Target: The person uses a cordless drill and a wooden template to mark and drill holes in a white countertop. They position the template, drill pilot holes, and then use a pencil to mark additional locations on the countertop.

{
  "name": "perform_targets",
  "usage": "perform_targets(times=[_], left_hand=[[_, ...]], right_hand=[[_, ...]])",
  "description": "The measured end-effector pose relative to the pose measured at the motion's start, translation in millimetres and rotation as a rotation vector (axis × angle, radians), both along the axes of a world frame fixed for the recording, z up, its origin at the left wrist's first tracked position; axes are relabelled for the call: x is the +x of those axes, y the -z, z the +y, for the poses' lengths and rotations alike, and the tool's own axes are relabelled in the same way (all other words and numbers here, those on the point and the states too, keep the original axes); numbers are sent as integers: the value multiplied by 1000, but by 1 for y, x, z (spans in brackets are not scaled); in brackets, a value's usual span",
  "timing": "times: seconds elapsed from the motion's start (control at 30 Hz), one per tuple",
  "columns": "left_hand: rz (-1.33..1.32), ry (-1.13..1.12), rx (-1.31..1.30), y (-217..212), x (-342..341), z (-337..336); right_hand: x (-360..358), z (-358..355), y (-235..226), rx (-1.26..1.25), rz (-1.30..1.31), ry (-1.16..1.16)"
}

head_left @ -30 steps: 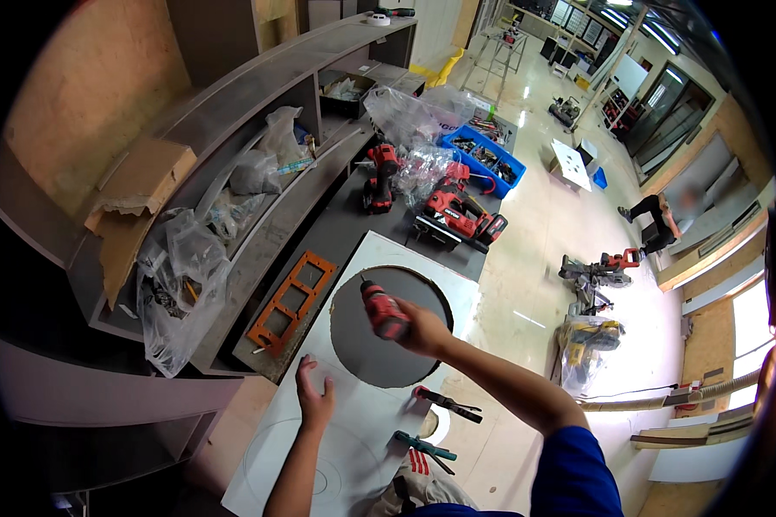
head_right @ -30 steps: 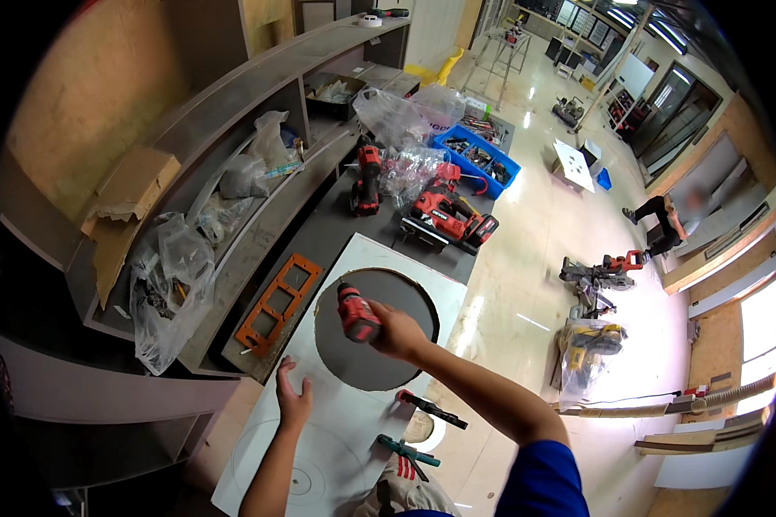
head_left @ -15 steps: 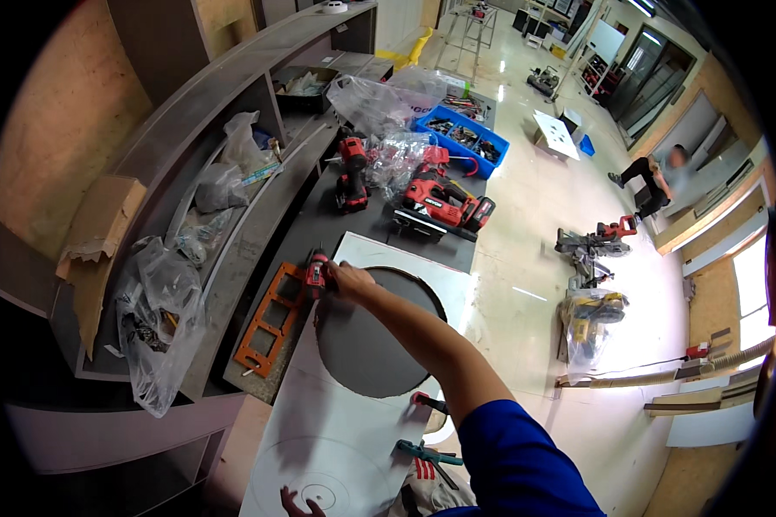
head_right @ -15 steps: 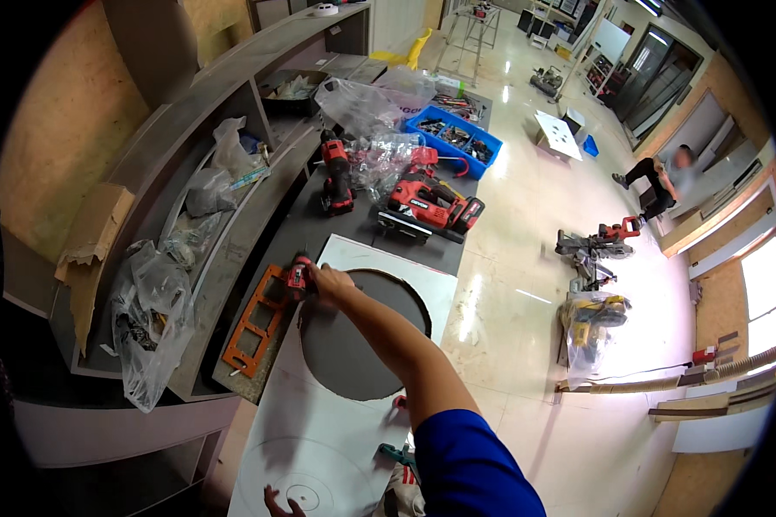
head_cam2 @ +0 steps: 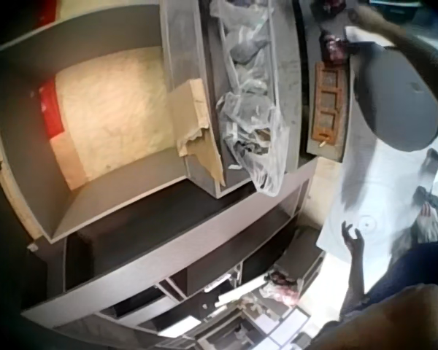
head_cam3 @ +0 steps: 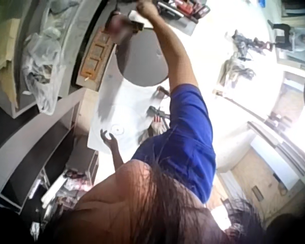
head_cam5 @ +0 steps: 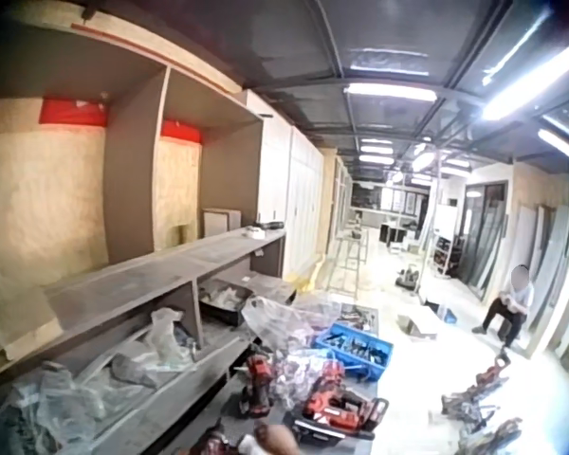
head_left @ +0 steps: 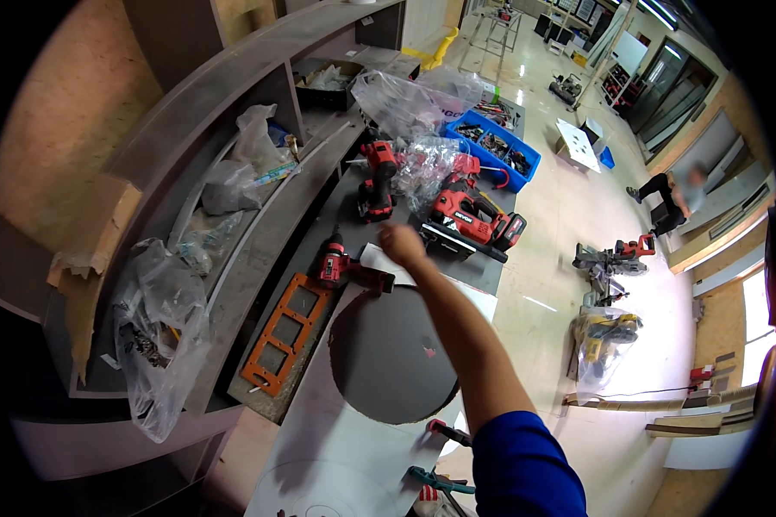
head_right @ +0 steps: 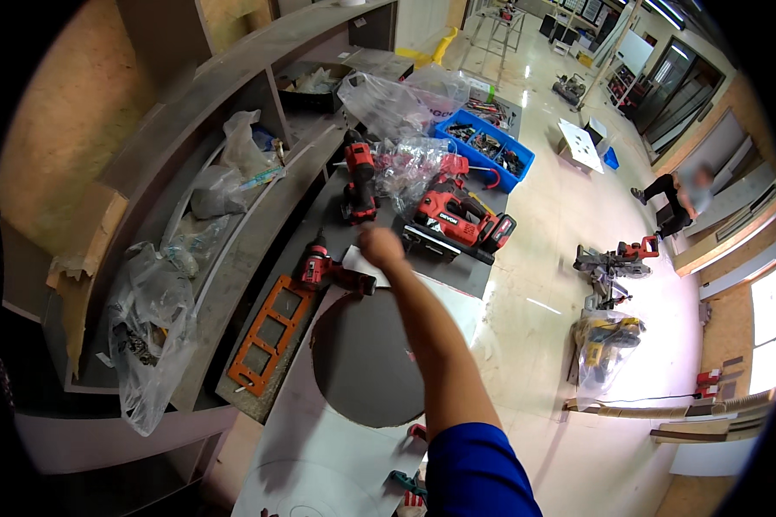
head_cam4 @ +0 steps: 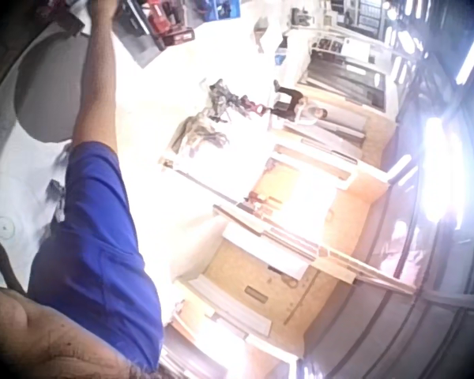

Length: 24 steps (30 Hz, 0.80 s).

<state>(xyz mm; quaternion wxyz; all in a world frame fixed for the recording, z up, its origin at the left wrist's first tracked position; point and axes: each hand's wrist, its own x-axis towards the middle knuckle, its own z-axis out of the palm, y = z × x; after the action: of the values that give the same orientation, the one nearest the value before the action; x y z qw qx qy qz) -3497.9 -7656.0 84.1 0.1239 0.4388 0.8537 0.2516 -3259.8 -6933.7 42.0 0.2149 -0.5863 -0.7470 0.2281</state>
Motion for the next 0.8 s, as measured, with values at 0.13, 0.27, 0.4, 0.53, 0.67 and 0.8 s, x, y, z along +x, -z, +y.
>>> perform_targets(times=[0.13, 0.27, 0.4, 0.53, 0.67, 0.8], left_hand=[[28, -36, -55, -7, -3, -23], [-26, 11, -115, -7, 1, -37], [40, 171, -122, 1, -3, -29], [-60, 144, -117, 7, -8, -14], [-62, 119, -111, 1, -10, -11], [-51, 112, -99, -7, -9, -18]], right_hand=[[139, 32, -7, 256, -108, 329], [228, 11, -6, -154, -425, 272], [248, -8, 12, -297, -542, 104], [233, -16, 9, -275, -431, 170], [192, -39, 1, -202, -309, 335], [200, -37, -34, -141, -270, 302]])
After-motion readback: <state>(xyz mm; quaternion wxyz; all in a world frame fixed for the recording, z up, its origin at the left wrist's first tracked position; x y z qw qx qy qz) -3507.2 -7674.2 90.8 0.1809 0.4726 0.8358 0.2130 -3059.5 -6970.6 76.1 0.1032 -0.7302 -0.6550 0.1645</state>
